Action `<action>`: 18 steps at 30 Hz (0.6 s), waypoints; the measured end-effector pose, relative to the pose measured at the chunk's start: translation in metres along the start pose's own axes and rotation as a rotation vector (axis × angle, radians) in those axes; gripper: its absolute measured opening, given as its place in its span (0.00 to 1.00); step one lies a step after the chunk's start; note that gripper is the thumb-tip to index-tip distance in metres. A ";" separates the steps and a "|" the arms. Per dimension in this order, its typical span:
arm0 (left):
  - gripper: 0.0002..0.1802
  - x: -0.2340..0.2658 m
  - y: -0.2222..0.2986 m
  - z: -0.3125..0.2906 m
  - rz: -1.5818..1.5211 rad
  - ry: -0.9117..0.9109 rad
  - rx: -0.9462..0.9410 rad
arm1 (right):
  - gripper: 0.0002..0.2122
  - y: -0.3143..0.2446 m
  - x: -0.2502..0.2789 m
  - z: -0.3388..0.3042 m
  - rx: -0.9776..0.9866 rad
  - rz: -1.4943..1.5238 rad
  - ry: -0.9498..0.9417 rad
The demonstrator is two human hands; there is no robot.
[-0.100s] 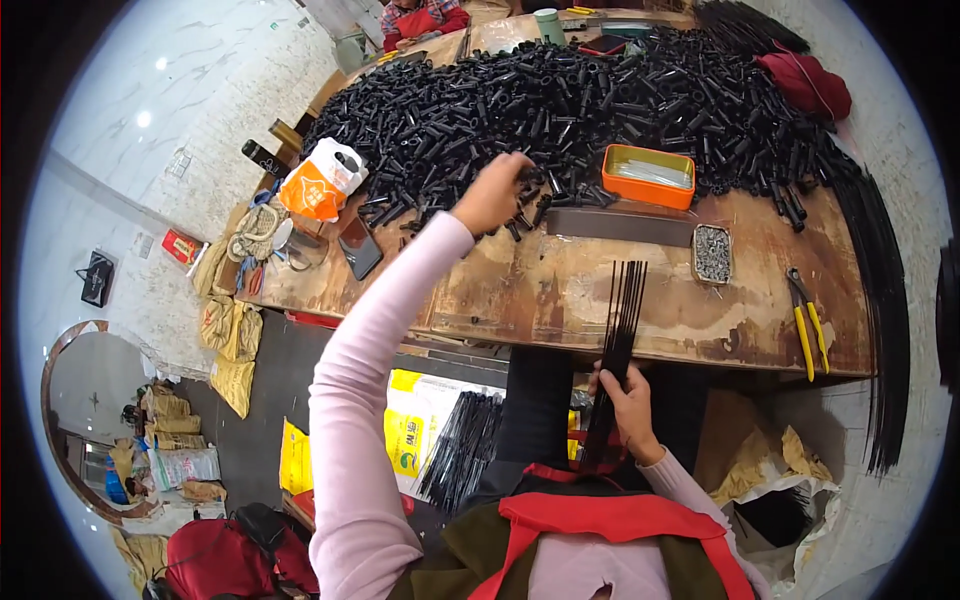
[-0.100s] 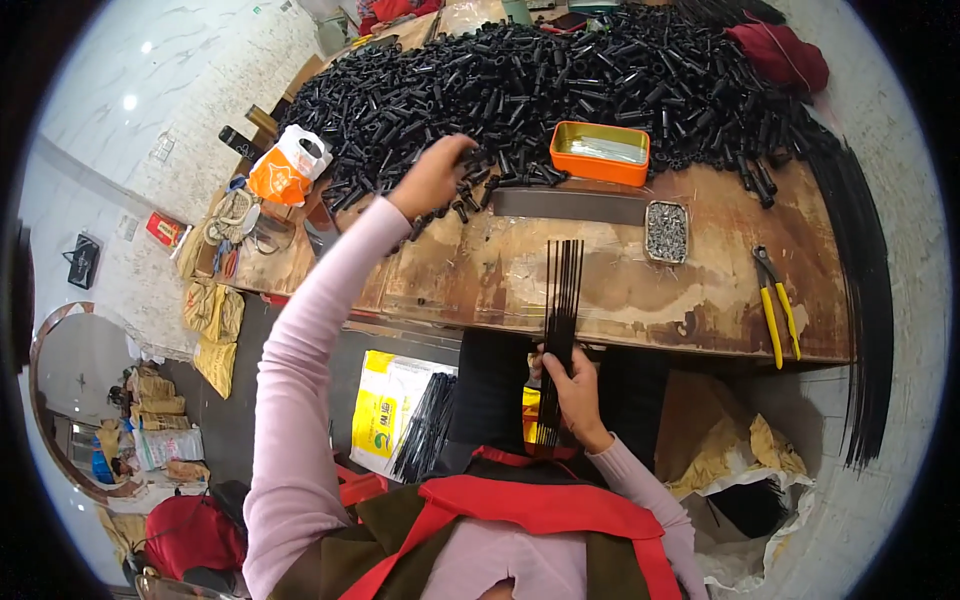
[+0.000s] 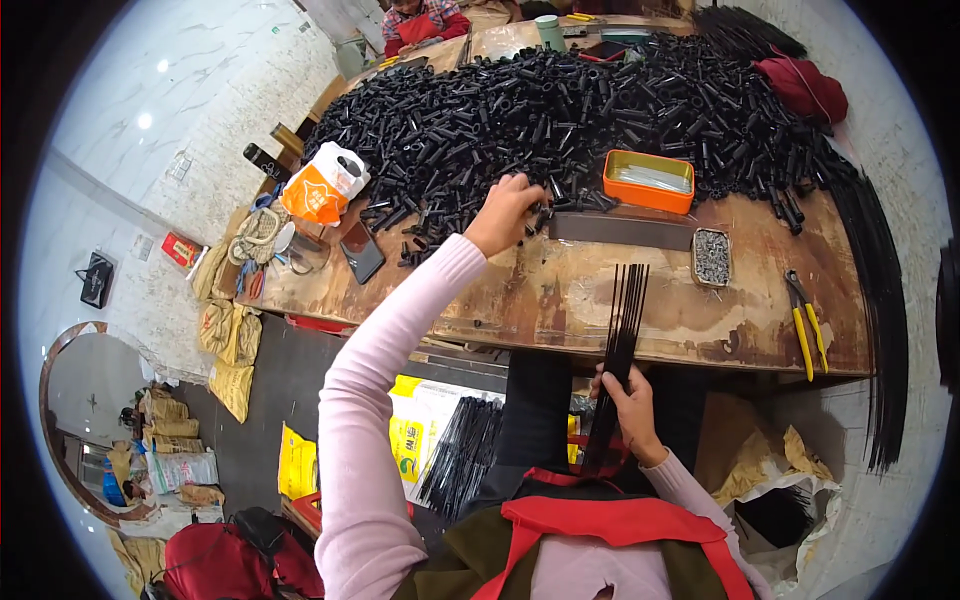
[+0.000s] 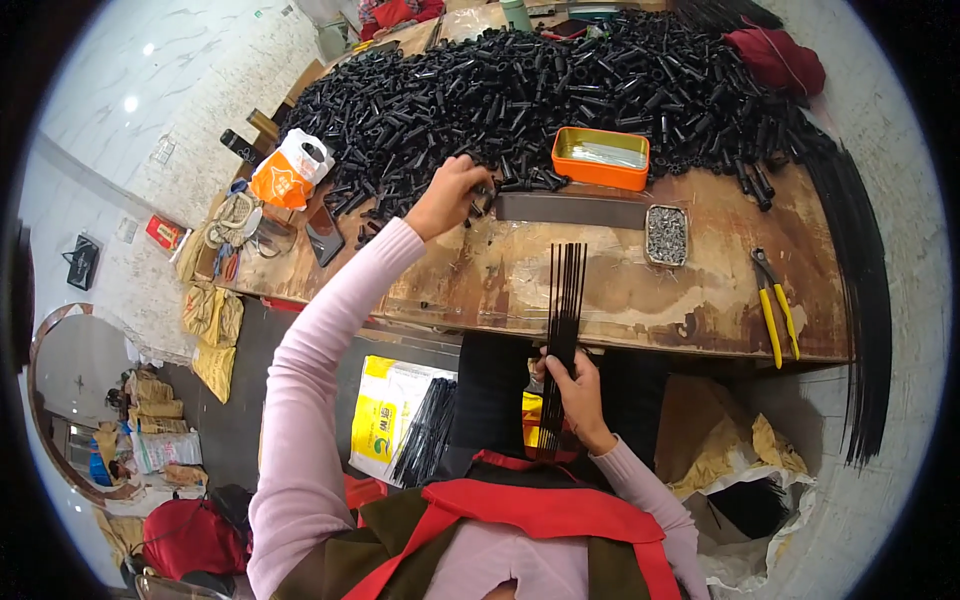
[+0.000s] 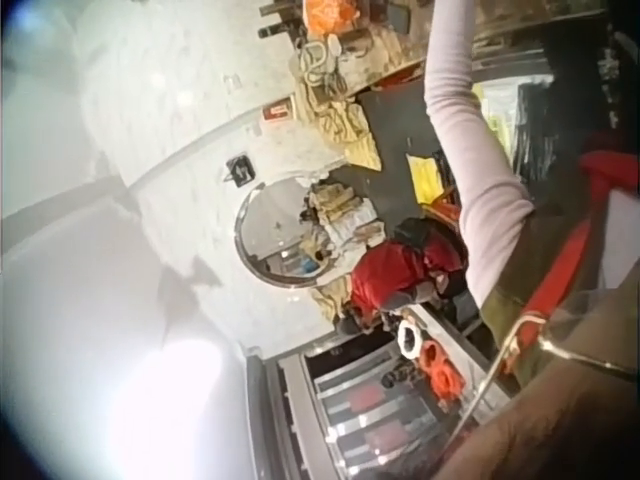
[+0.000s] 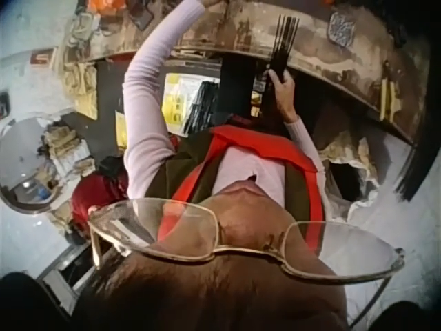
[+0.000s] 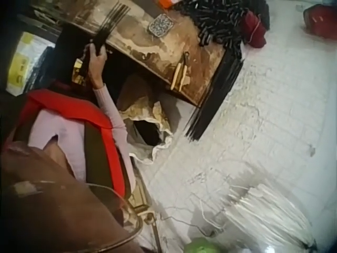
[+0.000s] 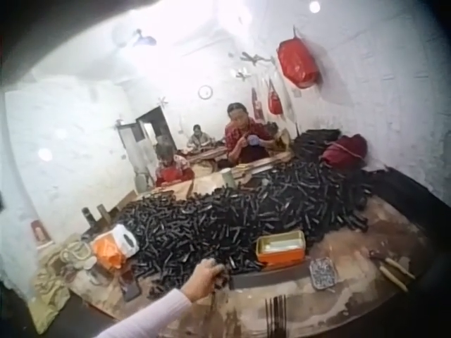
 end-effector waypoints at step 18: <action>0.13 -0.008 0.140 0.021 -1.054 -0.037 0.181 | 0.25 0.007 -0.011 0.000 -0.129 0.297 -0.219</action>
Point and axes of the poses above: each hand's wrist, its own z-axis towards the middle knuckle, its own x-axis out of the back of the hand, y = z × x, the point moved 2 cm from there along z, towards the middle knuckle, and after that the axes turned 14 degrees about -x, right-handed, at the moved point
